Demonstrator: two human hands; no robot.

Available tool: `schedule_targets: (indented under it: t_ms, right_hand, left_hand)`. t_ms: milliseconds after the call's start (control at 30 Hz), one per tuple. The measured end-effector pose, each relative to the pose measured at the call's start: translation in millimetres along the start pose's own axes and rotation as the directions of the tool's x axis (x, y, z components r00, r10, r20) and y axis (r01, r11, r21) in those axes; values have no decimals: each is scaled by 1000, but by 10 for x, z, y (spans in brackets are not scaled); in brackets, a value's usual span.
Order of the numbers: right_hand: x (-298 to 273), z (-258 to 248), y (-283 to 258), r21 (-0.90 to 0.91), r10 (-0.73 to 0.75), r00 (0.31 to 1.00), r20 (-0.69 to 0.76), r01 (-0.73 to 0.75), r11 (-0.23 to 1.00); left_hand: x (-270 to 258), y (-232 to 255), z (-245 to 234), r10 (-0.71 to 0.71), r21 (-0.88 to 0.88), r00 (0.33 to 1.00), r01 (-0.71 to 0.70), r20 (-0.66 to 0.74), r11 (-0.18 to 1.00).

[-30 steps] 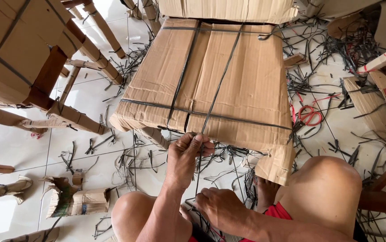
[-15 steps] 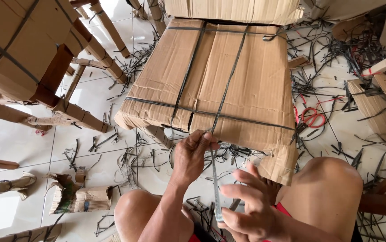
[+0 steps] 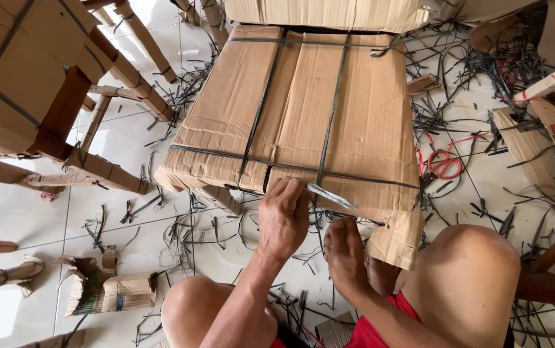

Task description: Wrapping wooden chairs in protective cardboard and securing them with plastic ties for shipping or storage.

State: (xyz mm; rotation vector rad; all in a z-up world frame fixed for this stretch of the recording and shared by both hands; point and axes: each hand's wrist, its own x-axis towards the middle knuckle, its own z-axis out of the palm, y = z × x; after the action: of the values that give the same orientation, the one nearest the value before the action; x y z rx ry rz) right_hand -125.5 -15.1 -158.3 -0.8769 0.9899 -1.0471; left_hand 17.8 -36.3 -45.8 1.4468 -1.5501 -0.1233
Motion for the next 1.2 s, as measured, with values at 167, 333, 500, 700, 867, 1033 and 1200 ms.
schedule_targets:
  t_ms: [167, 333, 500, 700, 867, 1033, 1200]
  right_hand:
    - [112, 121, -261, -596, -180, 970, 165, 243, 765]
    - [285, -44, 65, -742, -413, 872, 264, 457, 490]
    - [760, -273, 671, -792, -637, 664, 391, 596, 135]
    - [1321, -558, 1290, -611, -444, 835, 326, 544, 575]
    - [1501, -647, 1811, -786, -561, 685, 465, 611, 95]
    - [1382, -1011, 2036, -753, -537, 529, 657, 501, -428]
    - [688, -292, 592, -791, -336, 913, 231, 377, 482]
  left_hand:
    - [25, -22, 109, -114, -351, 986, 150, 123, 924]
    - [64, 3, 164, -427, -673, 844, 523, 325, 522]
    - [138, -43, 306, -619, -841, 649, 541, 443, -35]
    - [217, -36, 248, -687, -834, 541, 523, 484, -176]
    - [127, -72, 155, -674, -820, 523, 524, 522, -230]
    - [-8, -156, 102, -670, -817, 559, 562, 488, -126]
    - [-285, -60, 153, -709, -714, 604, 670, 364, 204]
